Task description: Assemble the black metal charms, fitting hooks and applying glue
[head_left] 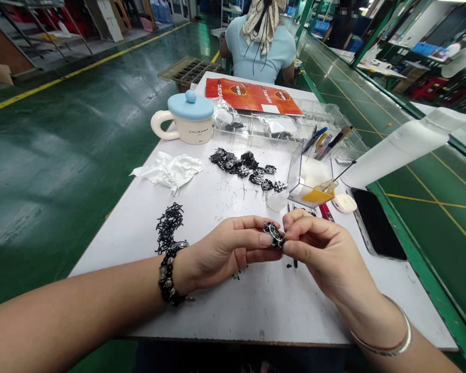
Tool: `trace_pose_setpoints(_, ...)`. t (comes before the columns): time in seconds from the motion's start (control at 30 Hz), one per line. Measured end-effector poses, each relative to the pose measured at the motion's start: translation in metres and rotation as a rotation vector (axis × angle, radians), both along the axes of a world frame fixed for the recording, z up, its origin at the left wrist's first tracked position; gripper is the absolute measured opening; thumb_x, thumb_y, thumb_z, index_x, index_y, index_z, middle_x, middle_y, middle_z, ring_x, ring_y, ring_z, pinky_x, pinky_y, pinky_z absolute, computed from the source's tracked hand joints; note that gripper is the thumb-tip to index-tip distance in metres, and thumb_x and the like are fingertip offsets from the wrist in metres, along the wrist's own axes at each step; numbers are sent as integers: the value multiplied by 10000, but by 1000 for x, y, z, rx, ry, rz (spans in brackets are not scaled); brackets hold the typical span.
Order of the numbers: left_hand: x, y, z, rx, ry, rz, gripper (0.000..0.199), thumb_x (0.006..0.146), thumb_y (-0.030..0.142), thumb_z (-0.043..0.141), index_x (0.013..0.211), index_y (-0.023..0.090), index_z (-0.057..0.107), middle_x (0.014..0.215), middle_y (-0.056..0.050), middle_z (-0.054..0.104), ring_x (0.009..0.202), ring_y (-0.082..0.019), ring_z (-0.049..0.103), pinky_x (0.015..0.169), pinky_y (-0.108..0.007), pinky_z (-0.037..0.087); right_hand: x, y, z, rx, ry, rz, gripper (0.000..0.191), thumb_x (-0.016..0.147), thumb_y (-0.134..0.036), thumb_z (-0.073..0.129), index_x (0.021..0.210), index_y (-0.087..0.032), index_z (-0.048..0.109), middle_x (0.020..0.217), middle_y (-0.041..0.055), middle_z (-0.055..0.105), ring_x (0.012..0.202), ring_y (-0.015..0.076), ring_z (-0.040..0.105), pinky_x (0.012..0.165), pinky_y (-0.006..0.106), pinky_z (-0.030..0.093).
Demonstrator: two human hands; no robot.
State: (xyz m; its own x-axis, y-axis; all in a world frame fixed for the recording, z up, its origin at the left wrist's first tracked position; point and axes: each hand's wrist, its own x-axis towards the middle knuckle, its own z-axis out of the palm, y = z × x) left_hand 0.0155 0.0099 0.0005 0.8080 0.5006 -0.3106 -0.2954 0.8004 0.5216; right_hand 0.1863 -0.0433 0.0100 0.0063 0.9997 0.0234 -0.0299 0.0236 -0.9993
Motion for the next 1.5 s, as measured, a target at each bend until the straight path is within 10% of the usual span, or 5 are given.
trace_pose_setpoints(0.67,0,-1,0,-13,-55,-1,211,707,102,689,913,74,654,806,-31,682,739,-95,647,775,-193,520,0,-13,-3,594,-602,-108,320,730,-48,644,964,-266,661,826,31,557,761,166,524,652,343,432)
trace_pose_setpoints(1.2,-1,-2,-5,53,-99,-82,333,753,206,672,1068,167,572,1016,-59,641,912,-147,629,898,-327,489,14,1,-14,268,-321,88,238,788,-317,664,1019,-363,634,915,19,422,916,170,435,883,368,388)
trace_pose_setpoints(1.3,-7,0,-3,446,36,-1,358,769,237,650,1114,202,559,1094,-74,611,995,-180,603,910,-339,478,17,1,-13,283,-334,87,209,765,-364,682,967,-332,638,926,19,425,918,176,427,871,368,369)
trace_pose_setpoints(1.5,-17,8,12,1884,314,358,518,666,68,693,1162,147,569,1085,-117,611,1069,-225,554,938,-372,463,18,2,-11,223,-332,146,167,760,-412,678,891,-320,630,895,5,444,909,177,429,867,387,322)
